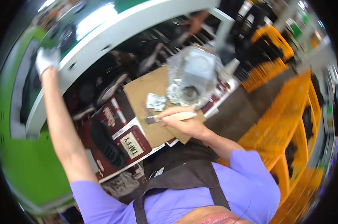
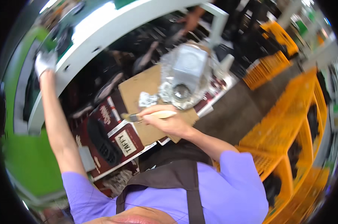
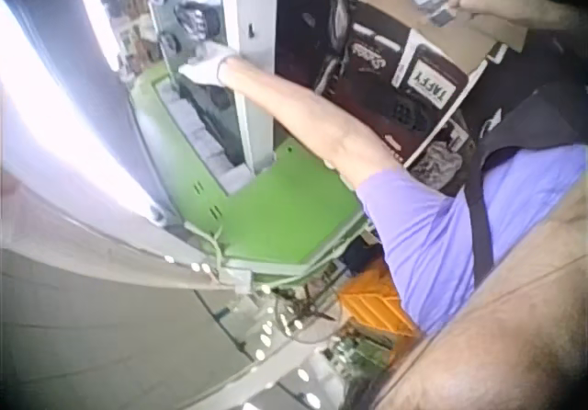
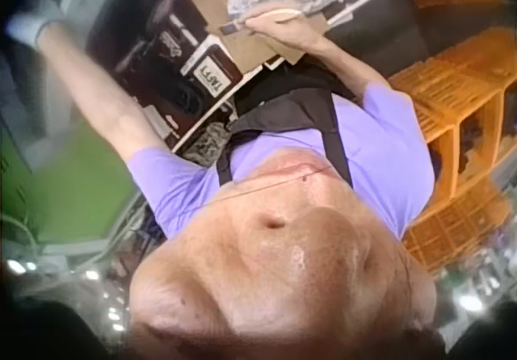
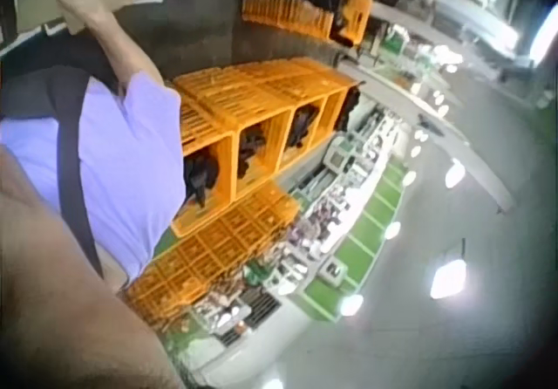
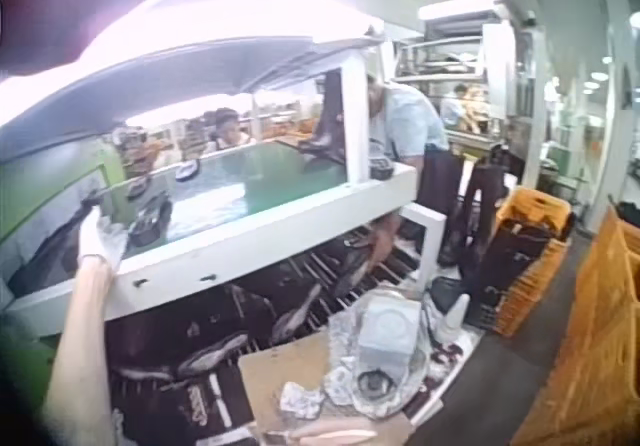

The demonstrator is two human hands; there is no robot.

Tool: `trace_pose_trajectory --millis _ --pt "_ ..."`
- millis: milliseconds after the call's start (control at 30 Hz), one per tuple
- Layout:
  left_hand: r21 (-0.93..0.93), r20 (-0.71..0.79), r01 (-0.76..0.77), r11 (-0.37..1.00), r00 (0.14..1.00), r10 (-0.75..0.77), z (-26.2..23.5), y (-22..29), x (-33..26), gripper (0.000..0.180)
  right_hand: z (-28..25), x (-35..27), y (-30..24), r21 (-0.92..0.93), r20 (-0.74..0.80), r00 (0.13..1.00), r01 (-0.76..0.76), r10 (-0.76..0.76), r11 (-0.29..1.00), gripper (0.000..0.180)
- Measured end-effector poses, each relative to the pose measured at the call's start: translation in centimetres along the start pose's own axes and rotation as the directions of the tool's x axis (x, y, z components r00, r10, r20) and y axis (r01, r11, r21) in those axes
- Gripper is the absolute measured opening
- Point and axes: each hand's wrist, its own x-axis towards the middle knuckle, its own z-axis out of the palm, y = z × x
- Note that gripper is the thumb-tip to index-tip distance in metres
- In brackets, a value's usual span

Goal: The person applies a dark adhesive to the soles of black slip-on shoes using a brush. They repeatedly dip the brush into a container and spread the substance across the textured bottom of each shoe, handling them one at a time and placing them on a nearby surface after coating.

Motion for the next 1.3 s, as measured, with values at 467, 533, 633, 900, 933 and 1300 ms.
trace_pose_trajectory --millis 467,533,633,900,933,1300 --pt "0.825 0.210 -0.231 0.516 0.973 0.100 -4.2 -5.8 -29.0 0.034 0.3 0.0 0.5 0.014 -0.006 0.999 0.048 -0.048 0.999 0.017" --pt "0.966 0.238 -0.243 0.087 0.969 0.061 -6.5 -6.9 -33.5 0.036 -0.4 0.0 0.9 0.016 -0.021 0.999 0.043 -0.043 0.999 0.019" --pt "0.850 0.123 -0.146 -0.506 0.989 -0.079 -8.9 -7.3 -38.6 0.060 -0.7 0.1 1.2 0.003 -0.060 0.998 0.012 -0.012 1.000 0.018" --pt "0.809 -0.056 0.027 -0.587 0.998 -0.031 -10.9 -8.6 -41.9 0.070 1.1 0.7 1.6 -0.016 -0.041 0.999 -0.014 0.013 1.000 0.017" --pt "0.841 -0.120 0.056 -0.539 0.989 -0.085 -11.3 -8.7 -41.2 0.072 1.2 0.7 1.4 -0.017 -0.042 0.999 -0.012 0.011 1.000 0.017" --pt "0.979 -0.168 0.186 -0.086 0.970 0.176 -13.6 -6.0 -39.7 0.082 -1.2 -0.1 1.1 -0.204 -0.116 0.993 -0.015 -0.008 0.979 0.015"
